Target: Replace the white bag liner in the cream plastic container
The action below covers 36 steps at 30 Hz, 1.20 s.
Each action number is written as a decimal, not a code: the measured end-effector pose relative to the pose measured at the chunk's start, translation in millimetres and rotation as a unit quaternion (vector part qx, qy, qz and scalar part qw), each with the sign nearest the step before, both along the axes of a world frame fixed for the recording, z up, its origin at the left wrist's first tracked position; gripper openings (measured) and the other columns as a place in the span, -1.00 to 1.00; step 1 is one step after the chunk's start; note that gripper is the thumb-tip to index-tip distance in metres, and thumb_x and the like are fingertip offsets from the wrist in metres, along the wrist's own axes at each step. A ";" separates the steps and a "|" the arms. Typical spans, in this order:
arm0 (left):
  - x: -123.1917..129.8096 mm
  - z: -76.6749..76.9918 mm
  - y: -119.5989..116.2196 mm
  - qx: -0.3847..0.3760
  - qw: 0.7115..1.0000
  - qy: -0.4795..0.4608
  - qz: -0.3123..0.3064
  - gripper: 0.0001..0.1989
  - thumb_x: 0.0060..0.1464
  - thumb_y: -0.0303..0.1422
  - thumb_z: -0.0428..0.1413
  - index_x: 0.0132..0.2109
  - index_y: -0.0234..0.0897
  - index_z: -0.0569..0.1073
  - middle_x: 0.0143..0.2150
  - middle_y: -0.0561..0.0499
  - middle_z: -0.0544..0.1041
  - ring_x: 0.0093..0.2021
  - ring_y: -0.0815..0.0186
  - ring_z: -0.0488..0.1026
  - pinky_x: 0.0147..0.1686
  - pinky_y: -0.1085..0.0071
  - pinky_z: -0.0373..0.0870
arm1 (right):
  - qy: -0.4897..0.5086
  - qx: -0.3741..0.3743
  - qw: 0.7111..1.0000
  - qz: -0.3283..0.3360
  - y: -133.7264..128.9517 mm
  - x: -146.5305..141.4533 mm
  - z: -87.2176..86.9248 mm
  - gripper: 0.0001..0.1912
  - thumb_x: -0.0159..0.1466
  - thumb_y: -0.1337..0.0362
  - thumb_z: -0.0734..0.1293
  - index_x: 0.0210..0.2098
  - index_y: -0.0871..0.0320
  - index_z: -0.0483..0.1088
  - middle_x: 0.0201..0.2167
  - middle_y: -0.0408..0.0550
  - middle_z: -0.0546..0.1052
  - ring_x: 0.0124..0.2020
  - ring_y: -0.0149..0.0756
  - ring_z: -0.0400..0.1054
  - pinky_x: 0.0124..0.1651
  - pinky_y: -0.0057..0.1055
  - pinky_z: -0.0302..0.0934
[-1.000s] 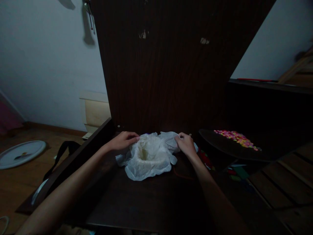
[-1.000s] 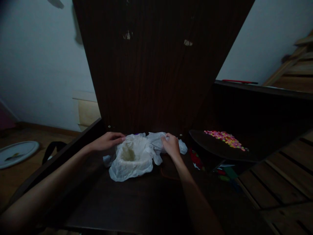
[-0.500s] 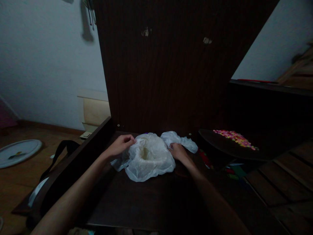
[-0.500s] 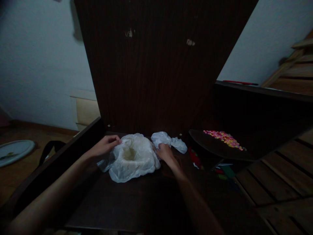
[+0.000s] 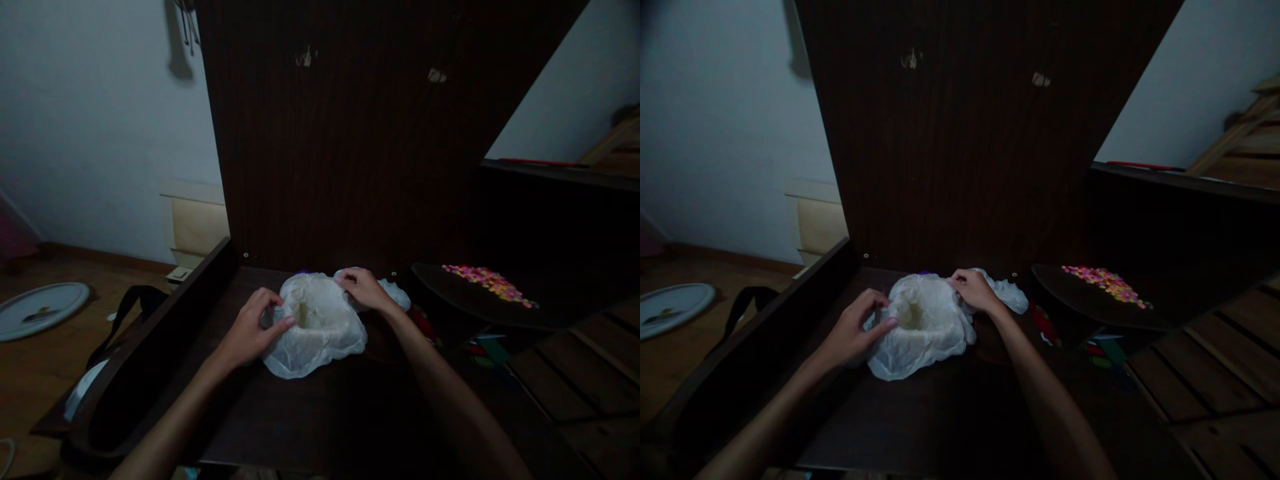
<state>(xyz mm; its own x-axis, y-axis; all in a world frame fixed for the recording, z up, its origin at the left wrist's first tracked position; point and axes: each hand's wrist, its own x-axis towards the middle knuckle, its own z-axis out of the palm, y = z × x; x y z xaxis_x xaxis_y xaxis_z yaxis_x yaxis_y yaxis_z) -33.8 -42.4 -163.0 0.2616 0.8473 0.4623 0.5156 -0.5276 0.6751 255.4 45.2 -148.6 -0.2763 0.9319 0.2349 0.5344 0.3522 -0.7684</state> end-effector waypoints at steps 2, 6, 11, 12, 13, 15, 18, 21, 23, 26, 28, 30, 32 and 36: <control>0.4 -5.9 -4.8 0.006 1.000 0.000 -0.017 -0.74 0.19 -0.11 0.16 -0.19 -0.22 0.44 -0.14 -0.05 0.48 -0.09 0.17 0.44 -0.04 0.27 0.38 | 0.006 -0.002 1.000 -0.028 4.0 -1.2 -6.2 -0.69 0.23 0.03 0.26 -0.47 0.09 0.43 -0.67 -0.24 0.38 -0.64 -0.36 0.24 -0.50 -0.46 0.07; -0.3 -12.8 -11.2 -0.021 0.997 -0.021 -0.065 -0.78 0.29 -0.19 0.09 -0.23 -0.23 0.46 -0.15 -0.04 0.46 -0.10 0.22 0.45 -0.02 0.30 0.39 | 0.000 0.018 0.997 -0.078 7.2 -8.5 -17.9 -0.78 0.19 0.17 0.27 -0.53 0.09 0.38 -0.60 -0.18 0.44 -0.52 -0.30 0.31 -0.40 -0.42 0.12; -2.6 -15.0 -17.5 -0.044 0.992 -0.028 -0.113 -0.80 0.31 -0.26 0.09 -0.27 -0.24 0.48 -0.15 -0.04 0.44 -0.09 0.25 0.45 -0.02 0.35 0.38 | -0.027 0.024 0.995 -0.097 3.5 -18.4 -28.3 -0.85 0.06 0.37 0.28 -0.62 0.09 0.32 -0.61 -0.19 0.43 -0.48 -0.30 0.34 -0.39 -0.44 0.10; -3.0 -15.5 -18.6 -0.043 0.992 -0.025 -0.116 -0.80 0.31 -0.26 0.09 -0.27 -0.24 0.48 -0.14 -0.04 0.44 -0.09 0.25 0.45 -0.02 0.36 0.38 | -0.032 0.028 0.994 -0.101 3.5 -18.3 -27.8 -0.85 0.05 0.39 0.28 -0.62 0.09 0.32 -0.62 -0.19 0.42 -0.48 -0.29 0.34 -0.39 -0.44 0.10; -3.5 -16.0 -19.7 -0.040 0.992 -0.022 -0.117 -0.80 0.30 -0.27 0.09 -0.27 -0.25 0.48 -0.14 -0.04 0.44 -0.09 0.26 0.44 -0.02 0.37 0.38 | -0.036 0.035 0.993 -0.108 4.0 -17.5 -25.5 -0.84 0.06 0.39 0.27 -0.62 0.09 0.33 -0.61 -0.18 0.42 -0.47 -0.29 0.34 -0.38 -0.43 0.10; -4.1 -17.0 -21.5 -0.029 0.992 -0.015 -0.119 -0.81 0.30 -0.28 0.10 -0.28 -0.25 0.48 -0.14 -0.04 0.43 -0.08 0.26 0.44 -0.03 0.38 0.38 | -0.042 0.054 0.990 -0.125 5.4 -14.3 -15.0 -0.84 0.12 0.37 0.26 -0.58 0.10 0.36 -0.58 -0.15 0.45 -0.44 -0.28 0.35 -0.34 -0.41 0.12; -4.7 -18.2 -22.8 -0.016 0.993 -0.001 -0.120 -0.82 0.29 -0.31 0.10 -0.28 -0.26 0.48 -0.14 -0.04 0.42 -0.08 0.27 0.43 -0.03 0.39 0.37 | -0.043 0.085 0.988 -0.125 2.8 -11.4 14.2 -0.87 0.18 0.35 0.25 -0.44 0.12 0.43 -0.47 -0.11 0.51 -0.38 -0.28 0.37 -0.27 -0.40 0.17; -5.2 -19.3 -21.7 -0.012 0.993 0.006 -0.119 -0.81 0.29 -0.32 0.10 -0.32 -0.26 0.46 -0.14 -0.04 0.42 -0.07 0.26 0.43 -0.02 0.38 0.37 | -0.066 0.086 0.994 -0.014 -9.4 -19.7 47.4 -0.90 0.21 0.29 0.32 -0.36 0.13 0.49 -0.45 -0.14 0.53 -0.40 -0.32 0.39 -0.30 -0.44 0.21; -5.5 -19.9 -20.7 -0.012 0.993 0.003 -0.119 -0.80 0.28 -0.34 0.10 -0.34 -0.27 0.45 -0.14 -0.05 0.42 -0.06 0.25 0.43 -0.02 0.38 0.36 | -0.141 0.075 0.973 0.168 -19.2 -32.1 62.2 -0.86 0.25 0.31 0.31 -0.28 0.15 0.54 -0.36 -0.11 0.59 -0.34 -0.32 0.44 -0.25 -0.44 0.24; -5.8 -20.1 -21.7 -0.012 0.993 -0.003 -0.120 -0.80 0.25 -0.37 0.10 -0.37 -0.28 0.44 -0.14 -0.06 0.42 -0.07 0.25 0.43 -0.03 0.38 0.37 | -0.296 0.045 0.894 0.334 -28.5 -54.5 67.3 -0.75 0.27 0.42 0.29 -0.13 0.17 0.57 -0.18 -0.02 0.64 -0.16 -0.25 0.50 -0.05 -0.38 0.28; -6.6 -20.0 -24.2 -0.017 0.992 -0.005 -0.125 -0.80 0.23 -0.39 0.09 -0.39 -0.29 0.44 -0.15 -0.07 0.43 -0.08 0.25 0.44 -0.05 0.39 0.37 | -0.398 0.032 0.850 0.342 -30.3 -67.4 62.7 -0.67 0.26 0.46 0.29 -0.03 0.17 0.55 -0.08 0.03 0.63 -0.05 -0.18 0.49 0.02 -0.33 0.26; -9.0 -19.6 -26.3 -0.030 0.990 -0.005 -0.138 -0.79 0.22 -0.39 0.10 -0.41 -0.30 0.44 -0.15 -0.07 0.44 -0.10 0.26 0.45 -0.06 0.40 0.37 | -0.472 0.012 0.822 0.319 -29.3 -77.1 56.1 -0.64 0.25 0.45 0.33 0.02 0.16 0.53 -0.04 0.07 0.62 -0.03 -0.13 0.49 -0.01 -0.32 0.27; -13.2 -18.8 -25.1 -0.048 0.986 -0.007 -0.160 -0.78 0.19 -0.37 0.15 -0.43 -0.30 0.45 -0.18 -0.06 0.47 -0.14 0.27 0.47 -0.10 0.42 0.38 | -0.509 -0.015 0.802 0.311 -26.1 -84.4 48.5 -0.65 0.24 0.42 0.38 0.02 0.16 0.54 -0.07 0.07 0.63 -0.08 -0.12 0.50 -0.09 -0.34 0.29; -22.2 -14.9 -5.0 -0.064 0.983 -0.067 -0.156 -0.74 0.25 -0.28 0.09 -0.39 -0.29 0.49 -0.26 -0.04 0.52 -0.22 0.27 0.49 -0.15 0.39 0.38 | -0.534 -0.066 0.775 0.330 -14.1 -98.2 26.9 -0.83 0.23 0.34 0.44 -0.17 0.21 0.57 -0.25 0.01 0.62 -0.25 -0.17 0.52 -0.24 -0.35 0.34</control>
